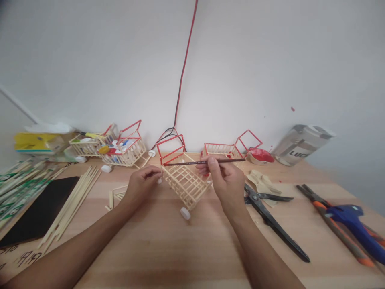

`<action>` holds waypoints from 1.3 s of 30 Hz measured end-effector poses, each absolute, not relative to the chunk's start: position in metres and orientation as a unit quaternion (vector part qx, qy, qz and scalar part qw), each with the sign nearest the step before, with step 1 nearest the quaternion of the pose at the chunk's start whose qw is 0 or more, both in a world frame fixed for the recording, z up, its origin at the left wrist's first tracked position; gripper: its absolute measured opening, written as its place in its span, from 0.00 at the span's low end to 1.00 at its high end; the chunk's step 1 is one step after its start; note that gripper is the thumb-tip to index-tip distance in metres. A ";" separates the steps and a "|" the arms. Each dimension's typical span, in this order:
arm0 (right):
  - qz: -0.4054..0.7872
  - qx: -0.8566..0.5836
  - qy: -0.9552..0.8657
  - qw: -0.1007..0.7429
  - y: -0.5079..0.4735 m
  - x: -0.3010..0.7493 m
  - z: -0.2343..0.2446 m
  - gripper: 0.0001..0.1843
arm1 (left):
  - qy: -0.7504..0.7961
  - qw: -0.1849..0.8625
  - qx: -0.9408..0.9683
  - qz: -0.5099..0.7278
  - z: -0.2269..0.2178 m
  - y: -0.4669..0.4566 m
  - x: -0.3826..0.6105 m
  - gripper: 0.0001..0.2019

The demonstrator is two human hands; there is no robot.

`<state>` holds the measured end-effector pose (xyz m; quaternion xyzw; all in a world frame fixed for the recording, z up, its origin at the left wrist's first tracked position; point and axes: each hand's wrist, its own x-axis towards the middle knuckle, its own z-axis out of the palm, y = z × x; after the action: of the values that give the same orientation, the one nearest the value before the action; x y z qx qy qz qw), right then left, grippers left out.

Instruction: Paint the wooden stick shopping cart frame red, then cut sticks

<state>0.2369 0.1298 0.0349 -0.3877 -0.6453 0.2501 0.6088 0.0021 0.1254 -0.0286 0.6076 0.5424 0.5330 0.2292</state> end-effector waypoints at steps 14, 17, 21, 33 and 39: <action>0.272 -0.381 -0.627 0.623 0.141 0.242 0.028 0.17 | 0.542 0.218 0.606 0.539 -0.027 0.125 0.002 0.04; 0.221 -0.406 -0.631 0.623 0.143 0.245 0.030 0.18 | 0.539 0.218 0.606 0.543 -0.028 0.126 0.002 0.04; 0.151 -0.434 -0.635 0.621 0.144 0.248 0.034 0.18 | 0.539 0.223 0.606 0.541 -0.029 0.126 0.002 0.04; 0.113 -0.441 -0.636 0.623 0.142 0.252 0.030 0.16 | 0.541 0.210 0.608 0.542 -0.030 0.126 0.001 0.04; 0.033 -0.454 -0.662 0.596 0.141 0.251 0.028 0.15 | 0.542 0.210 0.610 0.539 -0.032 0.126 0.001 0.04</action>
<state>0.2512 0.1412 0.0279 -0.4542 -0.6617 0.0332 0.5956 0.0005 0.1264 -0.0317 0.6104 0.5416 0.5386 0.2098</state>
